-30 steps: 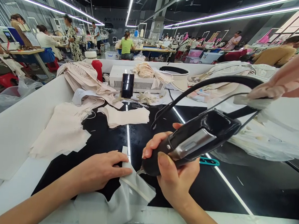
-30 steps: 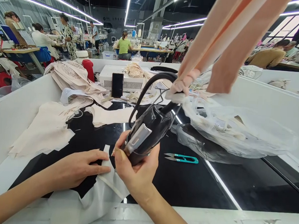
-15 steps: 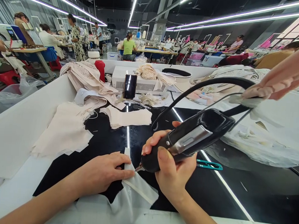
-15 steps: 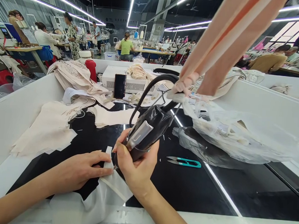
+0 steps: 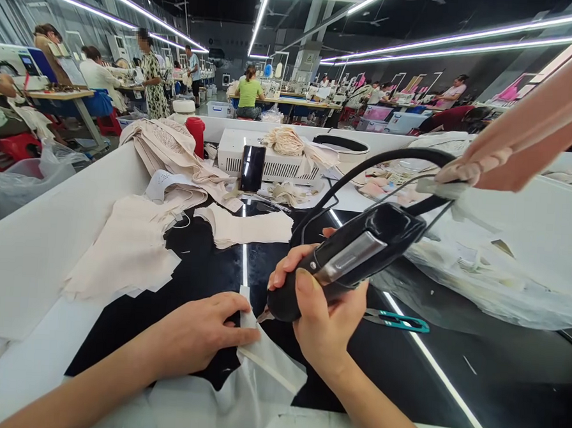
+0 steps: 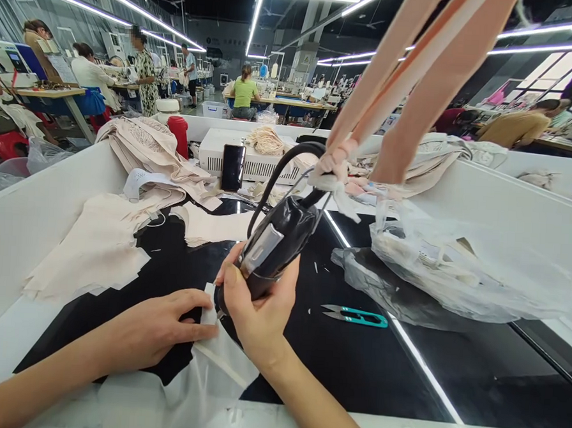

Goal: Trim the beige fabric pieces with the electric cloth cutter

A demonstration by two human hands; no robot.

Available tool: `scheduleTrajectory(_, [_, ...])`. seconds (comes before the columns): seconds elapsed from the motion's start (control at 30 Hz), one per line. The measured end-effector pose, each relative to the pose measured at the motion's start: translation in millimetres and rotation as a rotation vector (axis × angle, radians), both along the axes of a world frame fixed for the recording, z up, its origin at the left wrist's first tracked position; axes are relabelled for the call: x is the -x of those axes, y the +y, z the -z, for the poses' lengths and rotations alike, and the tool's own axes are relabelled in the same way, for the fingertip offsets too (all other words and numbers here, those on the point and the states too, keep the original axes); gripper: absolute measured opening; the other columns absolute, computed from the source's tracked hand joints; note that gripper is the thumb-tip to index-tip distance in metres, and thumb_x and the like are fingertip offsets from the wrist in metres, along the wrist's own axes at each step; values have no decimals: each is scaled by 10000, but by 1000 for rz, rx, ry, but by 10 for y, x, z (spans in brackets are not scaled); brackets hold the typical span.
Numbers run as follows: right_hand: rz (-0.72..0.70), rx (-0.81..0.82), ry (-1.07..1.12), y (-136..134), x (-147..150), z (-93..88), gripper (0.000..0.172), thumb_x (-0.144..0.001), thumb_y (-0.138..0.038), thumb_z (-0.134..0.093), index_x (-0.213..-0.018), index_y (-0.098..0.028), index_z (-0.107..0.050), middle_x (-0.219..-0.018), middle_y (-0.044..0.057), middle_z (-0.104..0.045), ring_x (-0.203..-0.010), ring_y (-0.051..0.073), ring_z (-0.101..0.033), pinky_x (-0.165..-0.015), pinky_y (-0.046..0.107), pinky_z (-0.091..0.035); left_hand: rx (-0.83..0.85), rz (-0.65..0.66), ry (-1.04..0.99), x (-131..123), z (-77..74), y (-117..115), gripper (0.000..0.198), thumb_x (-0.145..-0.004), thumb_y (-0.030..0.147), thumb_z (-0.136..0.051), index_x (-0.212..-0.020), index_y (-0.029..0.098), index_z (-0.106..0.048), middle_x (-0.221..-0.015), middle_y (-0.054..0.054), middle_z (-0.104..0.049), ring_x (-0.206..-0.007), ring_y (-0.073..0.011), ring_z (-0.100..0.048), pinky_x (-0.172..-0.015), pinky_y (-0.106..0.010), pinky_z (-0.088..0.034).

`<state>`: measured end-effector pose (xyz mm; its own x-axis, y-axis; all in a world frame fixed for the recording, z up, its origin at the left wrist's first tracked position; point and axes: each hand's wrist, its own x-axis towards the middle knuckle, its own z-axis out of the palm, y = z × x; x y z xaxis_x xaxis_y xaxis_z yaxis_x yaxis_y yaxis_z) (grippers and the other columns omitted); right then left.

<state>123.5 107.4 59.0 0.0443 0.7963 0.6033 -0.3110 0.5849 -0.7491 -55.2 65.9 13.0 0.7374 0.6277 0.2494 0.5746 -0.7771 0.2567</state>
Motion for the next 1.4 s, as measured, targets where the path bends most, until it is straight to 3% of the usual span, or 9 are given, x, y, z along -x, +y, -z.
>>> scheduleTrajectory(0.2, [-36,-28,65,54,51,15,294,-895,-237,-677,-1107,-284,-479,-825,-55,-625,-571,108,-596,-490,250,-505,12,-13,-6,0,8,-6,533,-863,-39,-442,-1276,257,-603,-1295,-113,-534,-1164,-240,-594,-894,-326,-579])
scheduleTrajectory(0.37, [-47,-14,49,76,81,32,264,-915,-252,-663,-1087,-287,-467,-823,-60,-626,-578,104,-597,-526,260,-526,49,-5,13,15,8,-8,619,-778,-84,-444,-1277,250,-595,-1318,-115,-517,-1193,-247,-577,-945,-348,-563])
scheduleTrajectory(0.53, [-10,-13,27,110,-82,-60,378,-858,-361,-751,-1083,-290,-455,-837,-62,-634,-600,109,-607,-569,277,-553,110,-19,-2,68,-24,-3,663,-812,-97,-388,-1354,255,-536,-1362,-98,-522,-1227,-222,-570,-979,-344,-555])
scheduleTrajectory(0.73, [44,24,-172,124,-505,-197,480,-813,-518,-764,-1095,-295,-447,-933,-20,-635,-701,143,-617,-648,318,-567,110,-91,-94,-123,-144,-57,295,-1006,79,-411,-1226,184,-578,-1236,-84,-624,-1132,-190,-612,-1013,-339,-530])
scheduleTrajectory(0.83, [116,65,-328,120,-718,-168,545,-818,-563,-735,-1178,-292,-428,-1010,17,-636,-787,176,-614,-716,350,-567,108,-126,-46,-338,-152,-84,158,-996,144,-523,-1125,175,-609,-1155,-77,-645,-1044,-215,-635,-952,-378,-561])
scheduleTrajectory(0.97, [178,103,-599,102,-1017,-71,524,-848,-542,-698,-1233,-259,-485,-1090,48,-638,-961,227,-628,-849,384,-559,95,-158,50,-532,-73,-91,214,-879,141,-724,-1056,157,-605,-1150,-76,-626,-1037,-240,-628,-924,-403,-570])
scheduleTrajectory(1.13, [132,135,-1018,76,-1541,67,650,-829,-609,-689,-1354,-264,-521,-1252,96,-649,-1108,306,-636,-987,478,-539,23,-187,92,-562,57,-55,157,-883,80,-692,-937,171,-576,-1104,-46,-618,-1017,-206,-630,-907,-339,-563])
scheduleTrajectory(1.23, [144,108,-1280,127,-1940,219,669,-818,-667,-661,-1342,-255,-594,-1397,136,-591,-1315,375,-525,-1085,539,-470,-113,-177,207,-568,90,-38,89,-926,85,-620,-916,161,-574,-968,-40,-620,-906,-207,-632,-925,-387,-545])
scheduleTrajectory(1.4, [267,34,-1436,272,-2438,489,652,-872,-726,-511,-1253,-227,-690,-1275,159,-684,-1193,385,-625,-1028,576,-508,-2,-307,341,-629,38,-35,113,-982,118,-523,-910,175,-590,-854,-33,-615,-790,-225,-615,-790,-388,-524])
